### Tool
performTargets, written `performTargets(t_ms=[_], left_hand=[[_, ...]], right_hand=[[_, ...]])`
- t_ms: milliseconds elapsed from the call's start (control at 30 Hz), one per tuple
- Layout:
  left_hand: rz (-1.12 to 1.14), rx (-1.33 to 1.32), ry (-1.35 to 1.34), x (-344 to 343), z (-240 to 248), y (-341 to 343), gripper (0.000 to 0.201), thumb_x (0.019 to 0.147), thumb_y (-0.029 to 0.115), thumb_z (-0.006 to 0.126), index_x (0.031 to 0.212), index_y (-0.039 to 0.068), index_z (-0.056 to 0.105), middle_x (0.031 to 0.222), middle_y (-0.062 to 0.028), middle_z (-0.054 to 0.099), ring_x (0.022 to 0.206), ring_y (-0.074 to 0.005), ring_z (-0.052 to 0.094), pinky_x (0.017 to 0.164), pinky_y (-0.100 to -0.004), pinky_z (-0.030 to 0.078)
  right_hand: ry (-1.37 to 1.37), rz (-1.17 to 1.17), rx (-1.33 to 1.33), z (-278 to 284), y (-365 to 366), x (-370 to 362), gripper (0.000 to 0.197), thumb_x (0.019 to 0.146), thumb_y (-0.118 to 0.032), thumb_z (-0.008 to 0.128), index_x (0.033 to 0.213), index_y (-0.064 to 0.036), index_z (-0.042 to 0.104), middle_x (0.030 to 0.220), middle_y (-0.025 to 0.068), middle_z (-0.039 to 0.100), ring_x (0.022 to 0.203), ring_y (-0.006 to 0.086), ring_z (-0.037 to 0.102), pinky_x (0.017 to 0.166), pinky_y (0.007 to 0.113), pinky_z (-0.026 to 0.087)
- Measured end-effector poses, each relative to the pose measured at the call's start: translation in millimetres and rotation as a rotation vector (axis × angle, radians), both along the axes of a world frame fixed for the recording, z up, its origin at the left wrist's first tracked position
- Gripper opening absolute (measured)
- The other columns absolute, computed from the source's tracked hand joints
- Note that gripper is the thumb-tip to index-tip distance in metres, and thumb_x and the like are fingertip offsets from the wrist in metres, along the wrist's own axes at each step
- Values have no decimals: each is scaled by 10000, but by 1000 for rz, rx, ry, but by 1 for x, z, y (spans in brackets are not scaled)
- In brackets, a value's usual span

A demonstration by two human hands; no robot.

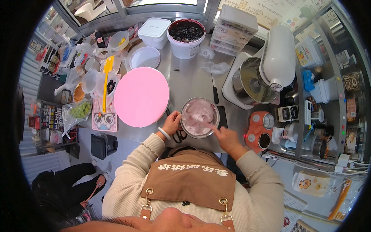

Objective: The person scoops a white powder into a mixing bowl, operates a stand mixer, then stirs a pink mixture in a separate bowl with a spatula. They also wipe a yellow spatula and a knife with a paper towel and place a container on a pink turntable.

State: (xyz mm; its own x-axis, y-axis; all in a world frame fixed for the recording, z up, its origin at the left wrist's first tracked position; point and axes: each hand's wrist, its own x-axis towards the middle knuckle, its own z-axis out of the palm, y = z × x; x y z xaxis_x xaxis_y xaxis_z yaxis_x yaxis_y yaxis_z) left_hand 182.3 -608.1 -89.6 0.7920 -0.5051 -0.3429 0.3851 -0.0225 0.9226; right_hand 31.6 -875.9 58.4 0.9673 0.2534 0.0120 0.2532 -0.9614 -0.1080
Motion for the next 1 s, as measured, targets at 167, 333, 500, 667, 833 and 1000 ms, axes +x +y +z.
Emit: performTargets(t_ms=[167,333,500,667,833,1000], left_hand=[[-113,21,97,16,-2,-3,187,1014,195,533,943,24,554,780,16,529,727,-73,465,664,-248,434],[-223,97,-91,23,3,-16,191,1017,202,529,946,25,549,777,13,546,708,-76,501,642,-250,457],[-55,96,-71,9,9,-12,192,1025,191,524,928,27,545,786,28,550,714,-50,478,648,-223,429],[-25,75,-28,-4,6,-12,193,1030,199,516,918,42,531,766,47,507,704,-46,452,633,-227,425],[-23,69,-66,-6,1,-10,184,1024,191,519,932,33,539,760,36,510,695,-53,441,634,-237,414],[-63,-5,-153,0,0,-11,175,1020,178,521,935,26,544,746,32,505,691,-58,443,634,-240,412]], right_hand=[[-168,358,-161,39,4,17,410,861,-143,596,1268,-190,611,756,16,496,715,185,560,578,325,414],[26,204,-216,30,-23,79,229,931,-218,548,1143,-197,634,805,50,598,752,232,627,613,374,464],[520,-429,101,15,-21,15,281,969,-365,529,1118,-156,645,880,158,700,830,385,678,703,482,529],[421,-476,601,-17,12,-7,288,969,-367,536,1139,-161,643,893,159,697,838,381,670,708,476,527],[190,-603,160,-28,0,14,280,986,-343,529,1187,-178,631,822,134,667,773,345,669,643,492,513],[-159,-192,-3,-22,36,1,410,875,-165,614,1266,-289,618,730,64,505,669,254,575,551,398,483]])
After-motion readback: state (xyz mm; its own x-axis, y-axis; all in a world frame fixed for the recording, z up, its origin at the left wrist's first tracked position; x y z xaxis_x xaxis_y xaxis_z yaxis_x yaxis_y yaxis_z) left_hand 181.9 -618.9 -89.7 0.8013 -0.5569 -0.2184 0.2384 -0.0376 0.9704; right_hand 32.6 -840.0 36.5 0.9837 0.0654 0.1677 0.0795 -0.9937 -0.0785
